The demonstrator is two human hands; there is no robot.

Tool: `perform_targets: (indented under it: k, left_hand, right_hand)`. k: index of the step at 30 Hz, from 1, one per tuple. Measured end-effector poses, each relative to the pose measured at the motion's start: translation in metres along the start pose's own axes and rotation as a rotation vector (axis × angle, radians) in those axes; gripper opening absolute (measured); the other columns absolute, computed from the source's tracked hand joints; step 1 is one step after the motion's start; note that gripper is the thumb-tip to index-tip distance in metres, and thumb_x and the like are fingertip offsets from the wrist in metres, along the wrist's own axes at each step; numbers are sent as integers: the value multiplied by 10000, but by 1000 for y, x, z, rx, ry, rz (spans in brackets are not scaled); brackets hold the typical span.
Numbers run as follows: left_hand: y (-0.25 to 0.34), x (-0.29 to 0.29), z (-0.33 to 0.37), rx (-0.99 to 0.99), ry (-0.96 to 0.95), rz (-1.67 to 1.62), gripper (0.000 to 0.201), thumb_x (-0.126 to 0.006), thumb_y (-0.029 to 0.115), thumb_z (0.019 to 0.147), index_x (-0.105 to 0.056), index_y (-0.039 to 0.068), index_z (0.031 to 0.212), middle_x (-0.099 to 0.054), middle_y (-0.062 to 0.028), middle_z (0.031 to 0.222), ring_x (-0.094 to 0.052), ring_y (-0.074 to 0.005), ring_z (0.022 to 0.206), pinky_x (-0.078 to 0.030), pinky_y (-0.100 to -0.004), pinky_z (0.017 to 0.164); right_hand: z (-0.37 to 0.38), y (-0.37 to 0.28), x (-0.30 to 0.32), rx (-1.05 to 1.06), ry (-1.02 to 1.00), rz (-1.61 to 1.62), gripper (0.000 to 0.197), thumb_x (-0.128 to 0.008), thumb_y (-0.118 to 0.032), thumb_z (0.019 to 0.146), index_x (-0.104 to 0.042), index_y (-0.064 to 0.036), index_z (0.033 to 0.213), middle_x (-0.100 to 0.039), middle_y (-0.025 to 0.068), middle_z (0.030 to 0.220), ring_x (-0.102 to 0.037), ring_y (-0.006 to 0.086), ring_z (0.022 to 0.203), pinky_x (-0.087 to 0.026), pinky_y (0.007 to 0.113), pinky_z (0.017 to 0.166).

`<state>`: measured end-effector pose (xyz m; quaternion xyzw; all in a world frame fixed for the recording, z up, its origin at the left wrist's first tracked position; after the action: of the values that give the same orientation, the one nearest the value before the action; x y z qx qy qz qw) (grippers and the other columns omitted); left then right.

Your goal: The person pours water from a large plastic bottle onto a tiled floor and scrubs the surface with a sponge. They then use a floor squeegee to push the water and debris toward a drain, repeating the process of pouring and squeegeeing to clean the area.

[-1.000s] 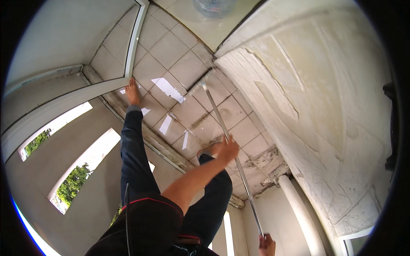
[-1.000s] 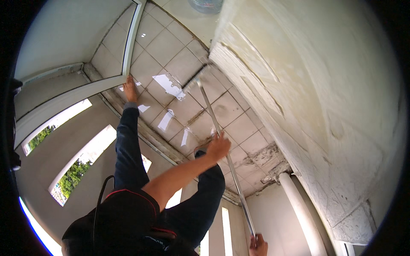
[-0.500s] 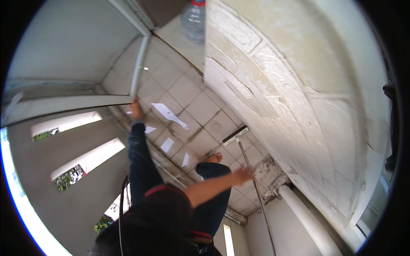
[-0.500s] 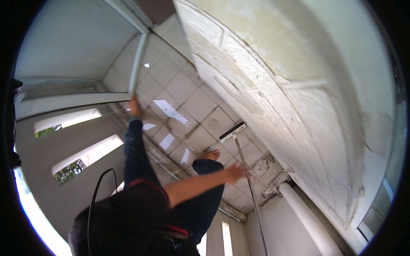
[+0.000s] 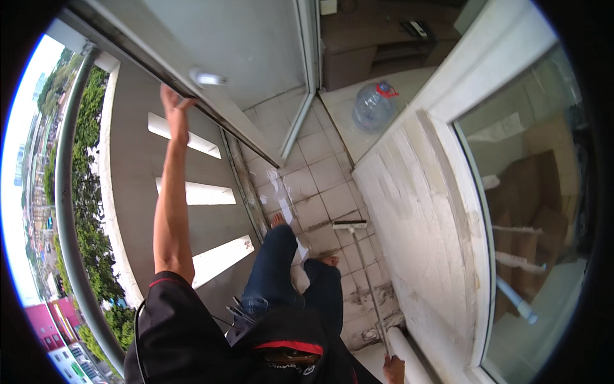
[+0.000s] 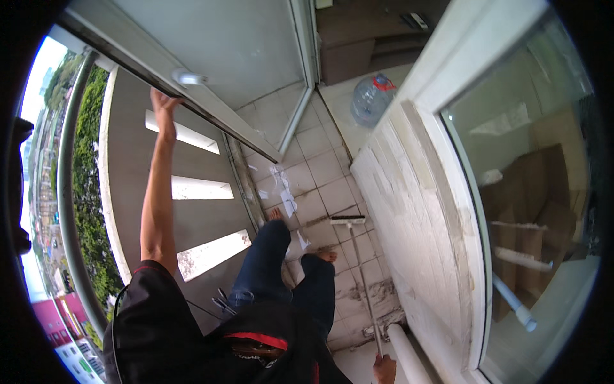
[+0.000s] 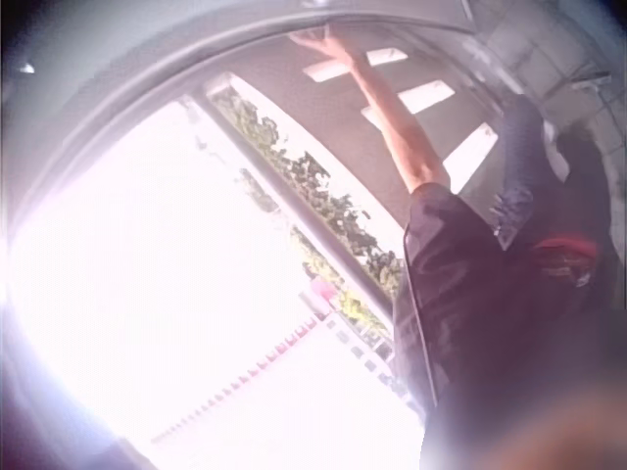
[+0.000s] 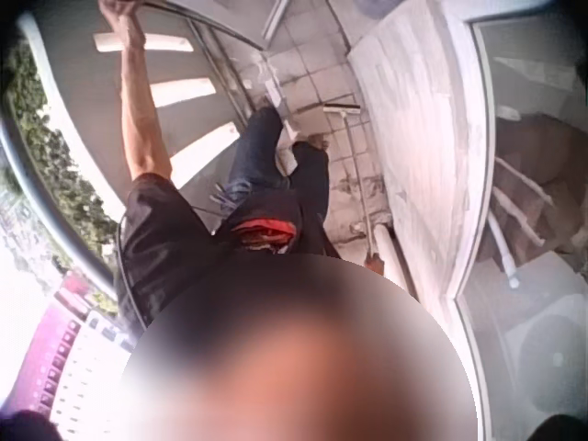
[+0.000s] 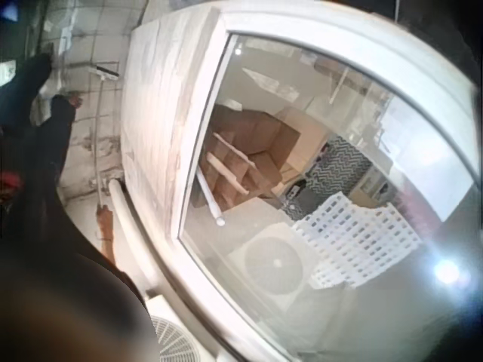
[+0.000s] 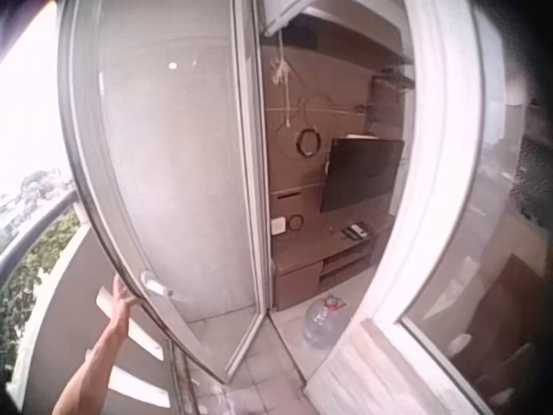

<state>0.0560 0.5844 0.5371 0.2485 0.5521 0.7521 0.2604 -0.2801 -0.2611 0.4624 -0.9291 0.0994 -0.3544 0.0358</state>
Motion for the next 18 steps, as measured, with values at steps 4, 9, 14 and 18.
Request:
perform_targets:
  k: [4,9,14,18]
  left_hand:
    - [5,-53,-37,-19,0,-60,966,-548,32,693,-100,89,1547,-324,-131,1491,-473,-275,1260,-470,-380,980]
    - [-32,-57,-82,-116,-204,-179,860,-496,18,660,-307,105,1494,-364,-104,1506,-507,-287,1249,-420,-396,1061]
    - [-109,-48,-190,337,-713,624,630,-478,-78,739,-546,115,1335,-532,-117,1399,-523,-250,1264,-396,-340,1083]
    - [-188,-55,-262,117,-1208,1075,556,-683,171,793,-557,251,1329,-443,-88,1470,-511,-346,1260,-444,-506,1020]
  right_hand:
    - [-11,-20,19,43,-152,8,332,-502,-327,975,-577,-10,909,-586,286,821,-562,469,795,-443,527,649]
    - [39,-48,1,-228,-624,39,374,-458,-393,1001,-602,-122,1216,-442,172,1392,-334,293,1339,-272,445,1066]
    - [95,-156,18,93,-442,44,348,-530,-375,964,-614,-37,965,-565,218,981,-511,392,912,-412,474,766]
    - [142,-308,37,346,-217,-33,369,-570,-328,950,-607,14,816,-621,234,695,-611,423,626,-483,468,568]
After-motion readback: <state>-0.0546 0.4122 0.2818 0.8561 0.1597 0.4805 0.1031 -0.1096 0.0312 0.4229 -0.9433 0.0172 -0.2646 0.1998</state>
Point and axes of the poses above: each hand's wrist, its own z-axis towards the middle knuckle, its own x-axis out of the back of the hand, y = z × x, the point moved 2 cm from there along z, towards the middle knuckle
